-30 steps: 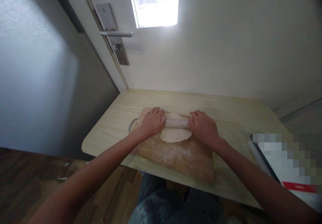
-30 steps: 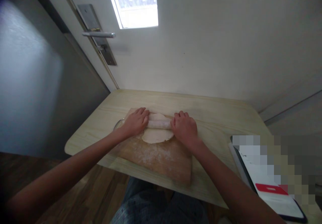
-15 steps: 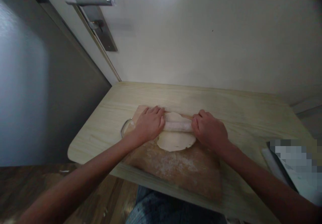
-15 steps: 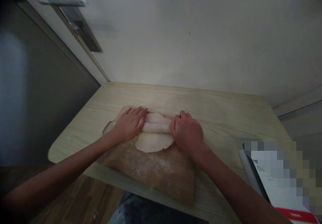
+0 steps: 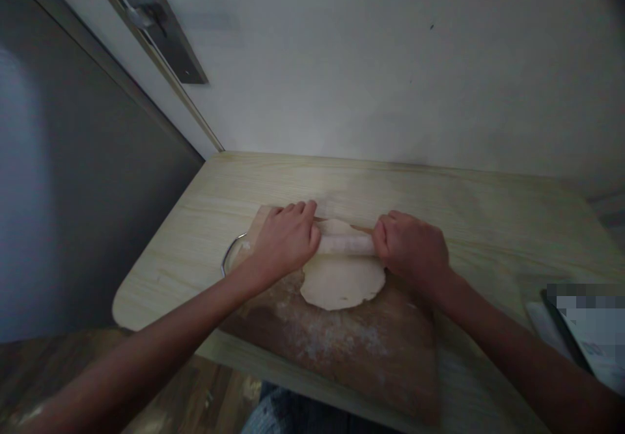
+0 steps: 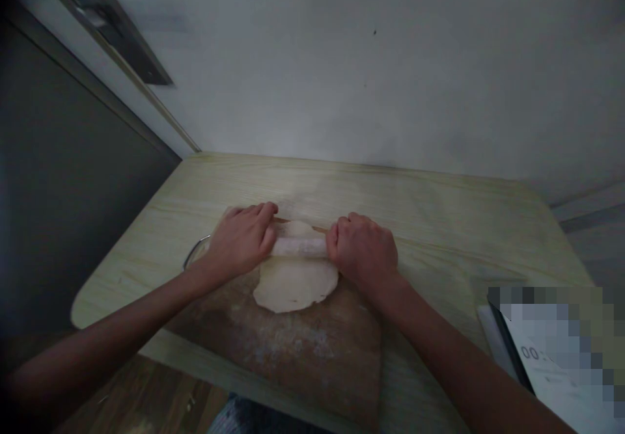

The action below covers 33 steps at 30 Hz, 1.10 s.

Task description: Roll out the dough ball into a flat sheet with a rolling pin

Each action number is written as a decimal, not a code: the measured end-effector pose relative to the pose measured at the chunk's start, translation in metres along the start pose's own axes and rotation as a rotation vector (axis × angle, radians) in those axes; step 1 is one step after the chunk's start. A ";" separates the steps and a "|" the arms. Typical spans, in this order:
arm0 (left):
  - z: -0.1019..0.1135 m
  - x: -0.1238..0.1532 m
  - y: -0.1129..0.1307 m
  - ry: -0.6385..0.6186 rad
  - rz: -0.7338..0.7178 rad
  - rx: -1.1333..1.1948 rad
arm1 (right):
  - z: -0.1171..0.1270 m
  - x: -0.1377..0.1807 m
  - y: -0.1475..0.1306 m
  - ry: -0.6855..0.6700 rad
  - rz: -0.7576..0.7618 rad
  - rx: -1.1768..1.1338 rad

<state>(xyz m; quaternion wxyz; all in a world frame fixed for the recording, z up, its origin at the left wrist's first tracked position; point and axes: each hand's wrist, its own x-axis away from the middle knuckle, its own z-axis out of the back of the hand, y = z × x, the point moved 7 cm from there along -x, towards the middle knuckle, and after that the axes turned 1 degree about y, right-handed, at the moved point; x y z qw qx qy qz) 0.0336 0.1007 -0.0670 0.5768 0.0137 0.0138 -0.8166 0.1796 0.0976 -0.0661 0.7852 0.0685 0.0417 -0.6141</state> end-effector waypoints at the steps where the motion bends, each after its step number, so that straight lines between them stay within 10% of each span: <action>1: 0.000 -0.001 -0.001 -0.002 0.007 -0.003 | -0.001 -0.002 0.001 -0.008 -0.005 0.005; 20: -0.002 -0.031 -0.017 0.004 0.157 -0.059 | -0.005 -0.023 0.012 -0.047 -0.158 -0.020; 33: 0.007 0.042 0.015 0.209 0.045 -0.017 | 0.020 0.044 -0.016 0.147 -0.019 -0.028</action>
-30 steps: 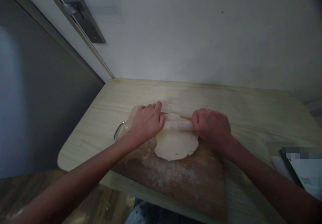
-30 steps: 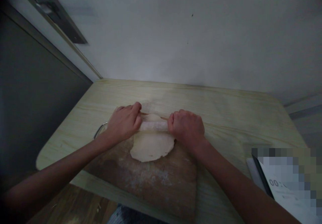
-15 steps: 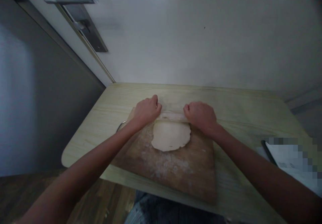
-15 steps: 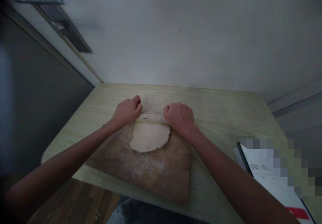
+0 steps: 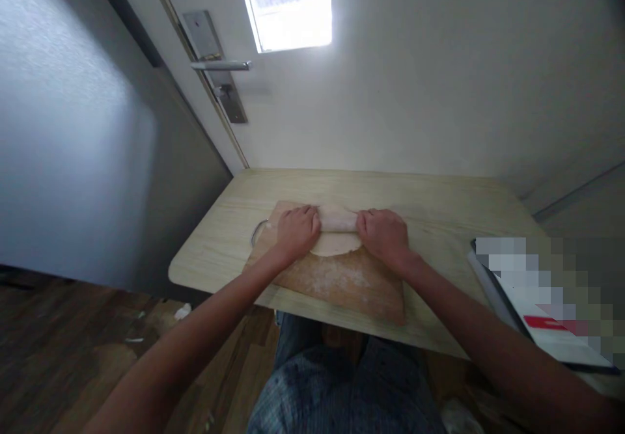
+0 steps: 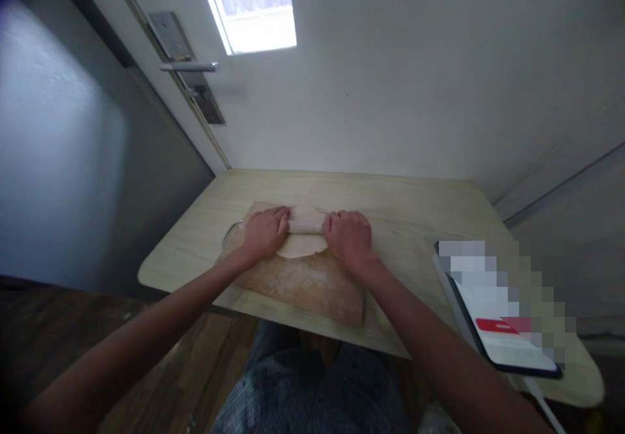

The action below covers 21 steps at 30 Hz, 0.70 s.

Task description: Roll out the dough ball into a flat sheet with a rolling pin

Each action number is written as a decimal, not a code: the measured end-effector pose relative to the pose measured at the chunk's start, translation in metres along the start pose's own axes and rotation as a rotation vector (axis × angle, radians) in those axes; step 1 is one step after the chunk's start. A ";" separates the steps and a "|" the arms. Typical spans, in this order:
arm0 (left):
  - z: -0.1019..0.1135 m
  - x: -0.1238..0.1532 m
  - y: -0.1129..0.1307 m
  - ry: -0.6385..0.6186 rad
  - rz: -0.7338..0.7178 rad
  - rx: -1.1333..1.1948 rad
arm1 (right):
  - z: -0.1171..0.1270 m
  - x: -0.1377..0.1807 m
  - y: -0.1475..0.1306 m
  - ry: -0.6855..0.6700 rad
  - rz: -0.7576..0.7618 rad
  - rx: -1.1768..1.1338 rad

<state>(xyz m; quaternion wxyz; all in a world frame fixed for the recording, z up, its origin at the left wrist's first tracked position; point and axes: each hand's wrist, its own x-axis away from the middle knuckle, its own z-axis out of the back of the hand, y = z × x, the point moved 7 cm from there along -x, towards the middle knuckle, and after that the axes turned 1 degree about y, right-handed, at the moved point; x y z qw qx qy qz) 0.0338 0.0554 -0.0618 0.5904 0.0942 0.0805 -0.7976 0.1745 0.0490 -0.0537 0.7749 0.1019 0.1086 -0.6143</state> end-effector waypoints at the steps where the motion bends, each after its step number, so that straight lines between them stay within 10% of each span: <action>1: 0.002 0.004 0.002 0.009 -0.013 0.014 | 0.003 0.005 -0.001 0.008 0.014 -0.012; 21: -0.009 0.009 0.000 -0.094 -0.030 0.031 | -0.001 0.016 -0.006 -0.110 0.043 0.016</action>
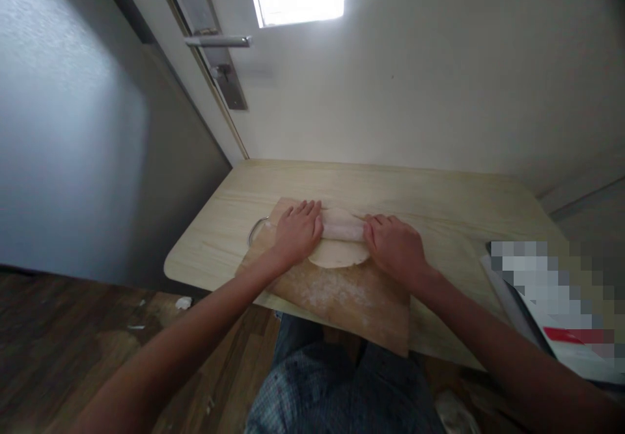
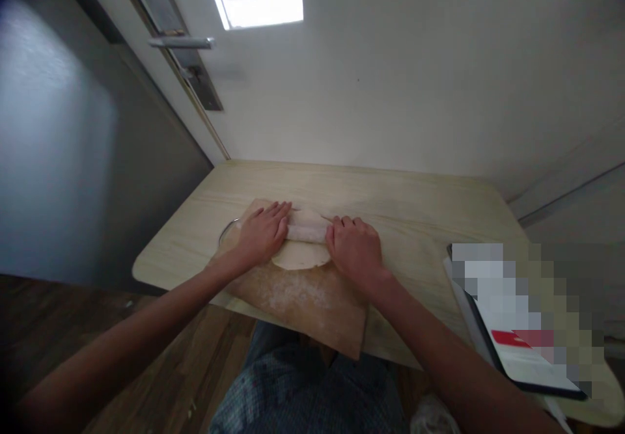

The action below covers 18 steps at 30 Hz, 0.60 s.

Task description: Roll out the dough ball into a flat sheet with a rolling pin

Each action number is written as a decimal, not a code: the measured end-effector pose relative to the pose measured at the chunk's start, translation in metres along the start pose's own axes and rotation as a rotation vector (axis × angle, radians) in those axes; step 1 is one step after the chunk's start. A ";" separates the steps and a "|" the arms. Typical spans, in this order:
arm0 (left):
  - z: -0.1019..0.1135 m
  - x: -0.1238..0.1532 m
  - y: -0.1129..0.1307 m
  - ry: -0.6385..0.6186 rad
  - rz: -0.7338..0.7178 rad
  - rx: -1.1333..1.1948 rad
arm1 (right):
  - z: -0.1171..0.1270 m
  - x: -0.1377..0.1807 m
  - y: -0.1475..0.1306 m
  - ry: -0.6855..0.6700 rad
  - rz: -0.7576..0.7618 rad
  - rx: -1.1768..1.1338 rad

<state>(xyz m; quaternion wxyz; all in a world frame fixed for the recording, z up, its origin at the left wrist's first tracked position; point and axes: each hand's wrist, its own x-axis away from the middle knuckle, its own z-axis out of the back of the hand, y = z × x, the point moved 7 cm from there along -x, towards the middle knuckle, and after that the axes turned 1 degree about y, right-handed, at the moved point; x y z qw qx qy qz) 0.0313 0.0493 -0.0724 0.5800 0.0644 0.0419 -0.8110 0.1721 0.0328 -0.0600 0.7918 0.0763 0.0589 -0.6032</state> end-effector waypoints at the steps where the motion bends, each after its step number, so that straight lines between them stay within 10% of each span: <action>1: 0.000 0.000 0.000 -0.003 0.006 0.006 | -0.001 -0.001 0.000 -0.004 0.005 0.001; 18: -0.004 -0.017 -0.002 -0.100 -0.003 0.085 | -0.014 -0.030 0.006 -0.091 0.084 -0.014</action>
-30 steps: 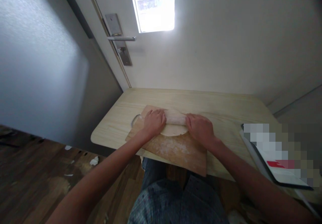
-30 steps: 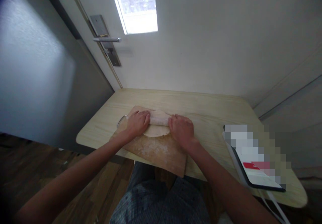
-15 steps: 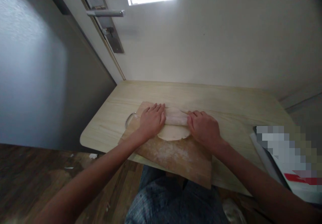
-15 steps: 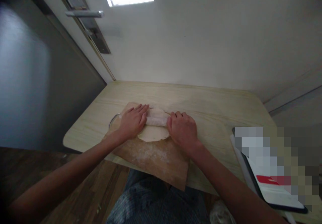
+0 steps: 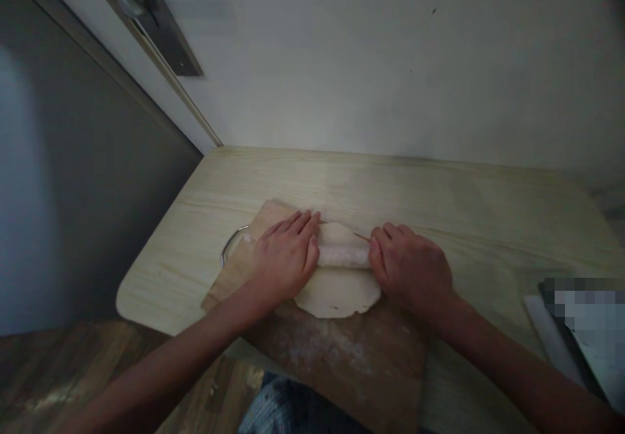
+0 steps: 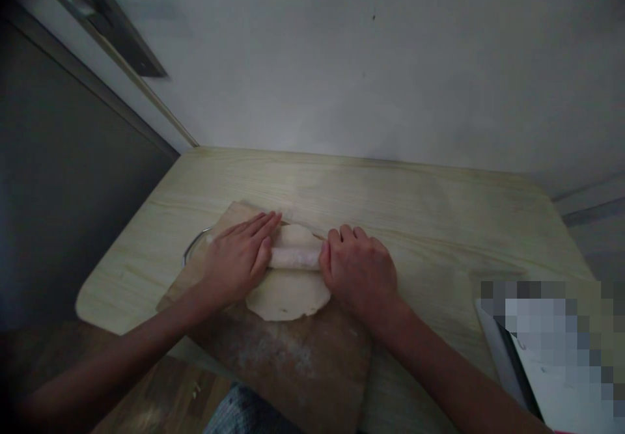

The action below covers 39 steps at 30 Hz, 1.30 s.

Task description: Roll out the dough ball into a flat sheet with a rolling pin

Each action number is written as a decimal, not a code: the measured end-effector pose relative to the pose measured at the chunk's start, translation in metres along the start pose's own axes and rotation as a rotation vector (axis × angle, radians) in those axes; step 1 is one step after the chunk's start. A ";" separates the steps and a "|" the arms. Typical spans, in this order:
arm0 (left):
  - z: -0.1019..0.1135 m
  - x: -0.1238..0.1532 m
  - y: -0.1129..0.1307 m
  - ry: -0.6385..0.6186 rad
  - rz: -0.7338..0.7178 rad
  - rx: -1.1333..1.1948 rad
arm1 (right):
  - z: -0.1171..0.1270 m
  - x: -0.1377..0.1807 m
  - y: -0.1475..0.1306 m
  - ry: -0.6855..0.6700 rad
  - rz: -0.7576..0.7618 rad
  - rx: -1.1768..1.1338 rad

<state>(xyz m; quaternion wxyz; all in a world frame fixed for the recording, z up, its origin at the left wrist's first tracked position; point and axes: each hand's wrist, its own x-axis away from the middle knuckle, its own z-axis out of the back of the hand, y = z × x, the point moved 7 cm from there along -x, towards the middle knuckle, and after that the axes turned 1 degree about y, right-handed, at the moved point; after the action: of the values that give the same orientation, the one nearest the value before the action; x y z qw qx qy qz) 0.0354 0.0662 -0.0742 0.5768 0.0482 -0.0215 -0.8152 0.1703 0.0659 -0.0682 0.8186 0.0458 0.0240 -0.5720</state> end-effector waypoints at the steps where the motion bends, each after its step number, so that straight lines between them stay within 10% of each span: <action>1: 0.000 -0.001 0.000 -0.002 0.005 0.002 | -0.001 -0.002 0.001 0.000 0.002 0.000; 26: -0.008 -0.048 -0.039 0.032 0.222 0.043 | -0.009 -0.049 0.020 -0.216 -0.121 -0.024; 39: 0.006 -0.015 -0.021 0.222 0.188 -0.068 | 0.006 -0.008 0.006 -0.015 -0.215 -0.004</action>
<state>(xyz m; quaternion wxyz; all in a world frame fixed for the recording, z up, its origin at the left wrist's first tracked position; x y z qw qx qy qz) 0.0199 0.0874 -0.0692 0.6505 0.1162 0.0654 -0.7477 0.1733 0.0744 -0.0608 0.7528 0.0369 0.0237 -0.6568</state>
